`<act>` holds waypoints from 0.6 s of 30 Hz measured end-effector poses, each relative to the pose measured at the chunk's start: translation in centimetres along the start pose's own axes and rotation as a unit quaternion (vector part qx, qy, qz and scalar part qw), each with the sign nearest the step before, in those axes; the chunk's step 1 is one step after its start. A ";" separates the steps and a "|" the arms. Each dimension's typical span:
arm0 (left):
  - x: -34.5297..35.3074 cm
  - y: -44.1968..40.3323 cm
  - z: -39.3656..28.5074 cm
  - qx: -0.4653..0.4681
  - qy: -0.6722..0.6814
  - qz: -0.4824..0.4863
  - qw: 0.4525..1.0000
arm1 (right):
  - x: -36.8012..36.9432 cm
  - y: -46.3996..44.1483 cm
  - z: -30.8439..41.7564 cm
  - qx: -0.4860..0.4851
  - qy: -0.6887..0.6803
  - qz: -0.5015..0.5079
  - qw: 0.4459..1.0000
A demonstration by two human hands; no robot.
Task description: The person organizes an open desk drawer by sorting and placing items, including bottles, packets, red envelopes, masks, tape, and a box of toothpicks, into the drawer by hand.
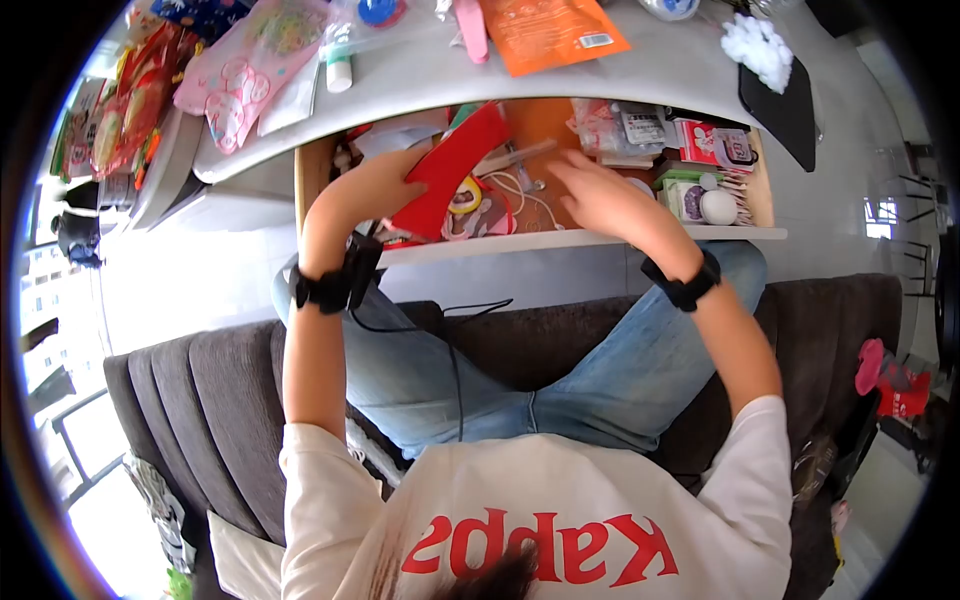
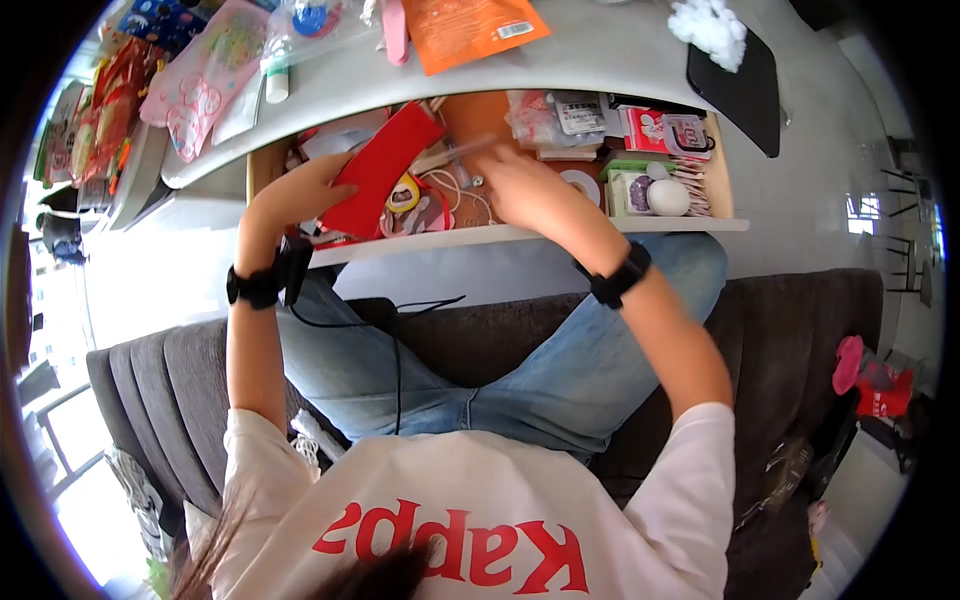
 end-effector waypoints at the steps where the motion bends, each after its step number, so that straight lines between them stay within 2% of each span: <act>1: -0.5 1.0 -0.6 -0.011 -0.017 0.004 1.000 | 0.2 -1.5 0.4 0.002 0.006 0.030 1.000; 2: -0.8 1.7 -0.9 -0.024 -0.032 0.007 0.999 | 0.5 -2.7 0.5 0.004 0.011 0.062 0.998; 5: -1.0 2.3 -1.2 -0.019 -0.085 -0.013 0.996 | 2.6 -5.6 -0.9 0.028 0.146 0.140 0.979; 8: -1.5 2.5 -0.9 -0.024 -0.080 -0.007 0.996 | 3.9 -8.0 -1.1 0.005 0.155 0.151 0.976; 11: -1.6 2.4 -0.5 -0.037 -0.069 0.012 0.997 | 4.8 -8.5 -0.6 -0.051 0.185 0.120 0.974; 14: -1.5 2.1 0.3 -0.038 -0.039 0.039 0.998 | 7.0 -8.6 -1.3 -0.030 0.164 0.235 0.958; 17: -2.1 2.4 1.6 -0.027 0.001 0.046 0.999 | 6.4 -7.5 -1.1 0.100 -0.034 0.343 0.933; 18: -2.5 2.8 2.2 -0.022 0.017 0.041 0.999 | 5.2 -7.9 -1.1 0.125 -0.068 0.296 0.944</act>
Point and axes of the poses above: each hand's wrist, its own y-axis away from the middle knuckle, its own x-axis out of the palm, z = x × y, the point moved 8 cm from there along -y, towards the middle knuckle, and after that the axes turned 4 degrees about -x, right-handed, at the moved point
